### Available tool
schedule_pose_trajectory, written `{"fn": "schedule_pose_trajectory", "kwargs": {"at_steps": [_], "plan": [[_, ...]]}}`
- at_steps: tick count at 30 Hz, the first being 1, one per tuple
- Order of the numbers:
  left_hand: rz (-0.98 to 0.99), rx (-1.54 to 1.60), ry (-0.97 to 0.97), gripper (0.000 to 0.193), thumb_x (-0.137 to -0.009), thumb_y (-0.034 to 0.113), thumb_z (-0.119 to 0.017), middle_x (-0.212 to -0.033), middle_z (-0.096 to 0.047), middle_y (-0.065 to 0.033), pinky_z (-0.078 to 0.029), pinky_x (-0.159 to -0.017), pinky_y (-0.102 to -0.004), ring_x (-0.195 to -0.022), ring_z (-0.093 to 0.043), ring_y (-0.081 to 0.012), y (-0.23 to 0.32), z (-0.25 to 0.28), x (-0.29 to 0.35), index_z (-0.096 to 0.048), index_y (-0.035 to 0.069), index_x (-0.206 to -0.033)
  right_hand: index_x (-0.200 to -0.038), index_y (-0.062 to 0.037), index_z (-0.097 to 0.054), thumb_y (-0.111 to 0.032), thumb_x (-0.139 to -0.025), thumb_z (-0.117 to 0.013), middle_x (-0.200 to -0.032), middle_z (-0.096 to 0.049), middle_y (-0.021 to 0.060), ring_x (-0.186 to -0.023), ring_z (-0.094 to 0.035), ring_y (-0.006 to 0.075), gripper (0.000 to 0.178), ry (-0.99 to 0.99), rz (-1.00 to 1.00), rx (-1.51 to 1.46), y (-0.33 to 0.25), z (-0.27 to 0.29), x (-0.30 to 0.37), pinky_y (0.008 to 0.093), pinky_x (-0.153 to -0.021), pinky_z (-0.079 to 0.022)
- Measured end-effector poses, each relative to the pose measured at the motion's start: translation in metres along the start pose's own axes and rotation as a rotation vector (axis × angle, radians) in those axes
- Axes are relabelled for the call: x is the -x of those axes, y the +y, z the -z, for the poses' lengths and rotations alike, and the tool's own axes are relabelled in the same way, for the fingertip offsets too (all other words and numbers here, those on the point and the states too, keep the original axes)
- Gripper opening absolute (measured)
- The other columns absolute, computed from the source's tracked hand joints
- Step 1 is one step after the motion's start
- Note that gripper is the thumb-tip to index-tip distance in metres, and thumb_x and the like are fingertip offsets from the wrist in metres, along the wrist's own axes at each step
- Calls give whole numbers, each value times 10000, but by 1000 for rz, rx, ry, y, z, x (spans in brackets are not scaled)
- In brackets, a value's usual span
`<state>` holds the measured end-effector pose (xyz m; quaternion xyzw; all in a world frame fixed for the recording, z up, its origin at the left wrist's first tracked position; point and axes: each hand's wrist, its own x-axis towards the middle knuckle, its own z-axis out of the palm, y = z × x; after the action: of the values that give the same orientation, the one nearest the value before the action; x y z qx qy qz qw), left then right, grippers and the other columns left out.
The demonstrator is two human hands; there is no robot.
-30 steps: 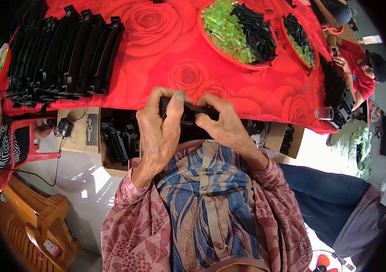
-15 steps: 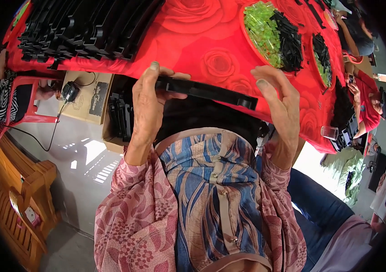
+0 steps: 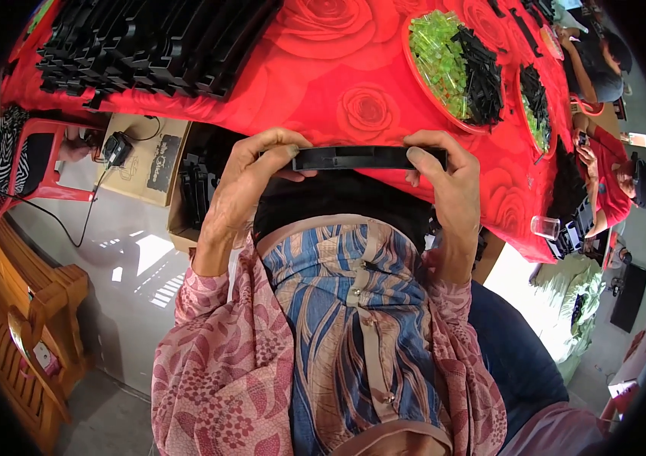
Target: The person assembles small plastic components and plastic strips by hand at a workshop table, taking them from a cardboard box.
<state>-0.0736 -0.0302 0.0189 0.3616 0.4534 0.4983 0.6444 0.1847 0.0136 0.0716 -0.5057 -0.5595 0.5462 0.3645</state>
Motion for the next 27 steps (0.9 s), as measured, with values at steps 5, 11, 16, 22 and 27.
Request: {"fn": "schedule_pose_trajectory", "kwargs": {"at_steps": [5,11,16,22,27], "plan": [[-29,-320,-133,304,-847,38,-477,-991,-675,-124,-466,-894,-289,-984,-639,-188,5,6,1,-629,-28,-1102,-1006,5,-660,-48,-843,-697,-776,-614,5,-655,-545,49,175,-26,17,47,0,2,-1,191,-591,-432],[-86,-347,-250,413,-769,16,-475,-1027,-667,-167,-456,-924,-325,-1038,-624,-220,10,-9,0,-603,-26,-1159,-1007,5,-660,-59,-821,-716,-780,-608,-10,-662,-529,38,205,3,10,46,0,10,-2,189,-590,-412],[-43,-578,-305,299,-889,98,-576,-974,-656,-119,-489,-832,-305,-889,-623,-159,-1,-18,0,-583,-37,-1155,-1014,0,-659,-58,-812,-718,-837,-638,11,-771,-587,73,218,-135,21,113,2,5,-1,215,-721,-468],[-28,-465,-294,289,-888,162,-595,-792,-617,-179,-476,-681,-357,-706,-608,-241,-10,-34,-1,-564,-39,-1093,-1042,-5,-645,-59,-794,-726,-853,-653,20,-824,-601,80,267,-139,35,144,5,-2,-6,234,-767,-474],[-74,-499,-170,200,-879,87,-566,-754,-597,-210,-463,-656,-400,-693,-605,-332,-24,-44,-1,-539,-32,-1038,-1058,-9,-640,-60,-794,-722,-851,-651,27,-820,-589,73,281,-110,96,73,9,-11,-12,220,-747,-468]]}}
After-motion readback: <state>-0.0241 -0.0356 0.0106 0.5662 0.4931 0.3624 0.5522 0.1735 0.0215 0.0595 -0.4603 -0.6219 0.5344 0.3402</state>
